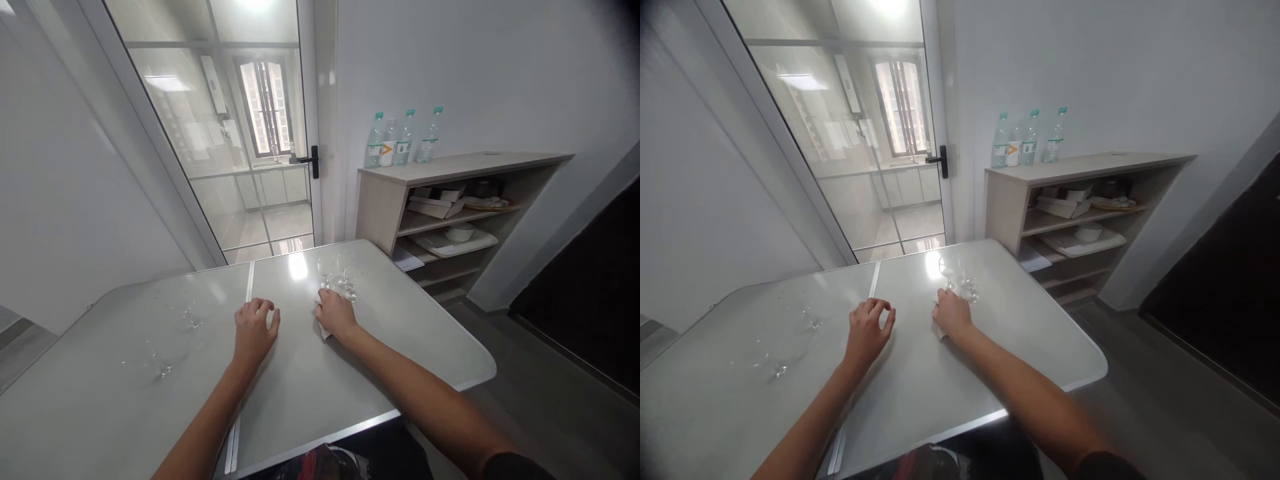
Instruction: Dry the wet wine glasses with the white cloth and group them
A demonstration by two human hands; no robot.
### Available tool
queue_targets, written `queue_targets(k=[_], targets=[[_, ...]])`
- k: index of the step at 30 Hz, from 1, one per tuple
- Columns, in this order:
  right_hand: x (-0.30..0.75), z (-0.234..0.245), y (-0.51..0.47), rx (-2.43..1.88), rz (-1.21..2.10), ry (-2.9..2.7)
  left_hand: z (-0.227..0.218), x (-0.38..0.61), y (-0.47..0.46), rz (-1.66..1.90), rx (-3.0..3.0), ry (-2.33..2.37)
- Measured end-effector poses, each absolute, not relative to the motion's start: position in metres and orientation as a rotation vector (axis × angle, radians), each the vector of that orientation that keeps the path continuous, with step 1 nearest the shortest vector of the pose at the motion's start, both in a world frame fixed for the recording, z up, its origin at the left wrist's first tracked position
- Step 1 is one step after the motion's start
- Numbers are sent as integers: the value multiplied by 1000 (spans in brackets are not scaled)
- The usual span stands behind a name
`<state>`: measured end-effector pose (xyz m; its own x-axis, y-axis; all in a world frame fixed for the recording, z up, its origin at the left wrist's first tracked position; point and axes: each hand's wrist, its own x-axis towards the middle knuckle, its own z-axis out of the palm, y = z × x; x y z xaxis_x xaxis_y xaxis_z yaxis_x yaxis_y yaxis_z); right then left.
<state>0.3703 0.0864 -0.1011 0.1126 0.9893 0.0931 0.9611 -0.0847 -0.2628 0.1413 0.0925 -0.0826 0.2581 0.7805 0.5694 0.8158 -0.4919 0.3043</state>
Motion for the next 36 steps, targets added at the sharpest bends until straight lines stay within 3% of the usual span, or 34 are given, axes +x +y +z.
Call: queue_targets(k=[9, 18, 29, 36], targets=[[366, -99, 82, -2002, 202, -2060, -55, 77, 125, -1273, -1838, -1681], [366, -101, 82, -1909, 240, -2111, -69, 57, 136, -1012, -1599, -2040], [366, -97, 80, -1682, 308, -2134, -65, 63, 131, -974, -1647, -1980], [361, -104, 80, -1260, 593, -2088, -55, 80, 122, -1329, -1997, -1601]])
